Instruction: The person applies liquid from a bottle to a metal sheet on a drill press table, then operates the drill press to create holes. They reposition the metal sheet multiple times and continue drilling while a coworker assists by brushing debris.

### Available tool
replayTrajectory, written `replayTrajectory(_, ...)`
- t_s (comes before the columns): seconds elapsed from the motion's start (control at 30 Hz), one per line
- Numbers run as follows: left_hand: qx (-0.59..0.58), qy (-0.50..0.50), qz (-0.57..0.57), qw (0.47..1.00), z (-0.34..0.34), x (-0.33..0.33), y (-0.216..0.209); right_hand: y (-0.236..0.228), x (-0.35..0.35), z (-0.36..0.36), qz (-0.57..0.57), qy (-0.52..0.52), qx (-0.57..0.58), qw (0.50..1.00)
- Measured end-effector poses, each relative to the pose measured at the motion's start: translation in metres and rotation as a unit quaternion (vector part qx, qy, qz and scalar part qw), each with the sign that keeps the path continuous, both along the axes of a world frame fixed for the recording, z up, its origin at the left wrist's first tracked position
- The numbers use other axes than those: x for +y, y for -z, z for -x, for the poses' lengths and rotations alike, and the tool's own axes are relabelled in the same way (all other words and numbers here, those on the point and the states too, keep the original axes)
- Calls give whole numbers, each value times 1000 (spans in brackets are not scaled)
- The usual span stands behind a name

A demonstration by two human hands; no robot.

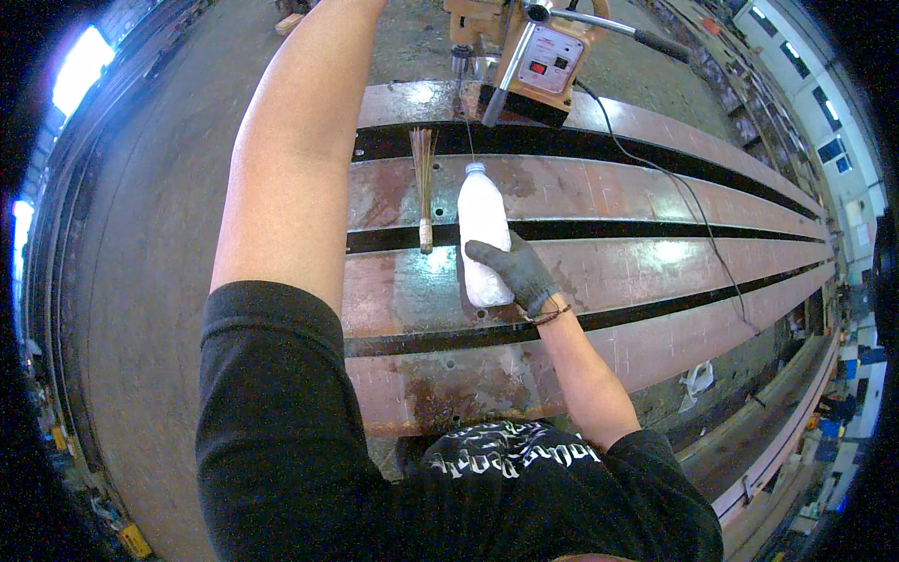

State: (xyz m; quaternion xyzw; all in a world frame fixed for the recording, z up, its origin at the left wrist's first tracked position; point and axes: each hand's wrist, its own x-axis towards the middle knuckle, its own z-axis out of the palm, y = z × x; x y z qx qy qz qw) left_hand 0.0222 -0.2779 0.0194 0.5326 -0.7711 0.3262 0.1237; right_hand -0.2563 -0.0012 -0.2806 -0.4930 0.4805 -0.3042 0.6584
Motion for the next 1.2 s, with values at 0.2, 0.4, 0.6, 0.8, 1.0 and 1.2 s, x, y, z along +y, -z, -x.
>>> replayTrajectory(0.2, -6, 5, 15, 1000, 6, 8, 0, 10, -2, 2, -1, 10, 11, 1000)
replayTrajectory(0.4, 5, 6, 1, 1000, 6, 8, -1, 17, 0, 0, 147, 44, -1, 988)
replayTrajectory(0.6, 6, 21, 7, 1000, 0, 9, 2, -5, 14, 13, 220, 22, 78, 972)
replayTrajectory(0.8, 8, 15, 7, 1000, 4, 9, 3, 9, 30, 41, 284, -37, 179, 941)
replayTrajectory(1.0, 17, 6, 12, 1000, 1, 7, 5, -10, 27, 49, 318, -82, 225, 917)
replayTrajectory(1.2, 12, -11, -38, 999, 9, 14, 2, -9, 17, 64, 305, -150, 224, 913)
